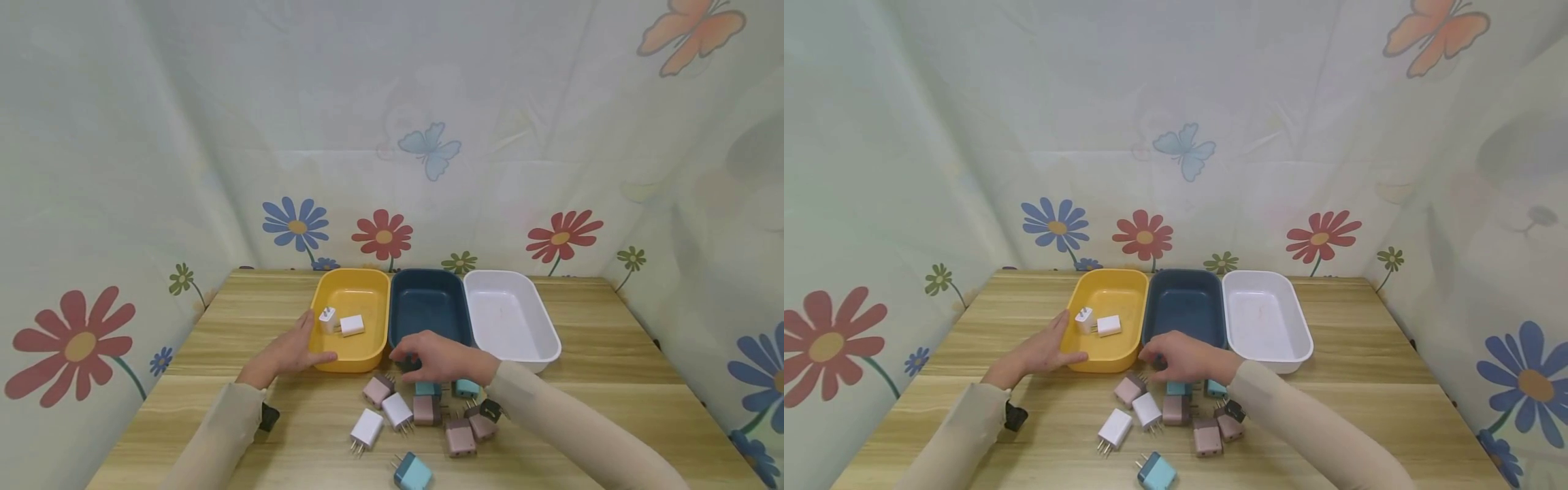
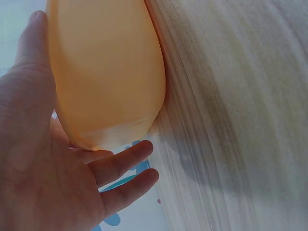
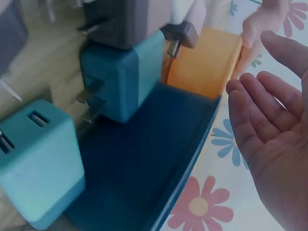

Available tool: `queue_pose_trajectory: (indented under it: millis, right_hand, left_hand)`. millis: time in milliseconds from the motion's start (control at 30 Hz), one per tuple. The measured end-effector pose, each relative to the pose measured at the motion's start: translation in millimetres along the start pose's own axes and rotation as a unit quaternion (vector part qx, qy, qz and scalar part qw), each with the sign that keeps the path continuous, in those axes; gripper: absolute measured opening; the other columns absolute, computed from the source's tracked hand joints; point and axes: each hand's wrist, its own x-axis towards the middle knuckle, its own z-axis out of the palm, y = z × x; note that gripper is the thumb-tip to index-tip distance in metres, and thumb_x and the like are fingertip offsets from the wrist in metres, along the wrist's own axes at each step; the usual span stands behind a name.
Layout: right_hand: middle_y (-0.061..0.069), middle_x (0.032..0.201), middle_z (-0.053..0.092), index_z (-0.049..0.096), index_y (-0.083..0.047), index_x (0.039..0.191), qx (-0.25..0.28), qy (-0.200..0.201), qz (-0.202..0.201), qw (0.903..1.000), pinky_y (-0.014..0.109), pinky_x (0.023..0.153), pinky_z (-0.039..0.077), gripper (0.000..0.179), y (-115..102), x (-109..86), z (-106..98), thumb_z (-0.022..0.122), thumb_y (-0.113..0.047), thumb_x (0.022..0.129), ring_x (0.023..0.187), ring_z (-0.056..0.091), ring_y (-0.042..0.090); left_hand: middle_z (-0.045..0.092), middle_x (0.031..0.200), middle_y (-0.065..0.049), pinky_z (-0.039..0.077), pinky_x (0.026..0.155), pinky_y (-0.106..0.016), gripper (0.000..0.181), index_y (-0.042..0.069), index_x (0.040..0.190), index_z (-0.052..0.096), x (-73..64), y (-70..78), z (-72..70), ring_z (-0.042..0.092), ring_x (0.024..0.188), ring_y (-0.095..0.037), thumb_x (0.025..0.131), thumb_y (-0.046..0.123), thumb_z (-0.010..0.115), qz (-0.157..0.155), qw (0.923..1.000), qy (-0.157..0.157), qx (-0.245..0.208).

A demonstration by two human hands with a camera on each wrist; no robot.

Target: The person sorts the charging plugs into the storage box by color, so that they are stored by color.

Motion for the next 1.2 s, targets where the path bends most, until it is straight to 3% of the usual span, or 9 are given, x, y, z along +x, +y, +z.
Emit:
queue_pose_trajectory:
  millis: [367,567,867,1200]
  right_hand:
    - [-0.002,0.108,0.064,0.065,-0.012,0.114,-0.048,-0.036,-0.016,0.9981,0.016,0.078,0.046,0.036,4,-1.0,21,0.075,-0.026,0.083,0.094,0.059,0.008]
    - [-0.002,0.105,0.064,0.067,-0.011,0.113,-0.06,-0.04,-0.044,0.9964,0.014,0.076,0.045,0.036,3,-1.6,25,0.075,-0.026,0.082,0.091,0.059,0.006]
    - [-0.005,0.106,0.064,0.067,-0.012,0.114,-0.073,-0.056,-0.06,0.9939,0.012,0.079,0.044,0.036,4,-1.1,34,0.075,-0.027,0.082,0.095,0.059,0.003]
    - [-0.008,0.106,0.063,0.067,-0.014,0.116,-0.081,-0.078,-0.043,0.9927,0.012,0.079,0.045,0.038,5,1.3,40,0.075,-0.029,0.082,0.094,0.057,-0.001]
  left_hand:
    - [0.007,0.154,-0.025,0.027,0.106,-0.054,0.117,-0.005,0.148,0.001,0.9,-2.2,1.2,0.026,0.134,-0.044,0.077,0.064,0.064,-0.001,1.0,-0.001,0.0]
    - [0.007,0.154,-0.025,0.028,0.106,-0.055,0.117,-0.004,0.149,0.001,0.7,-1.3,-0.2,0.027,0.133,-0.044,0.077,0.063,0.065,-0.004,1.0,-0.004,-0.004]
    - [0.007,0.154,-0.025,0.028,0.105,-0.054,0.117,-0.004,0.149,0.001,0.6,-1.6,-0.4,0.028,0.133,-0.044,0.078,0.063,0.064,-0.004,1.0,-0.005,-0.003]
    - [0.006,0.154,-0.024,0.027,0.106,-0.055,0.117,-0.004,0.149,0.001,0.8,-2.2,0.6,0.026,0.134,-0.044,0.077,0.065,0.064,-0.01,0.9999,-0.009,-0.008]
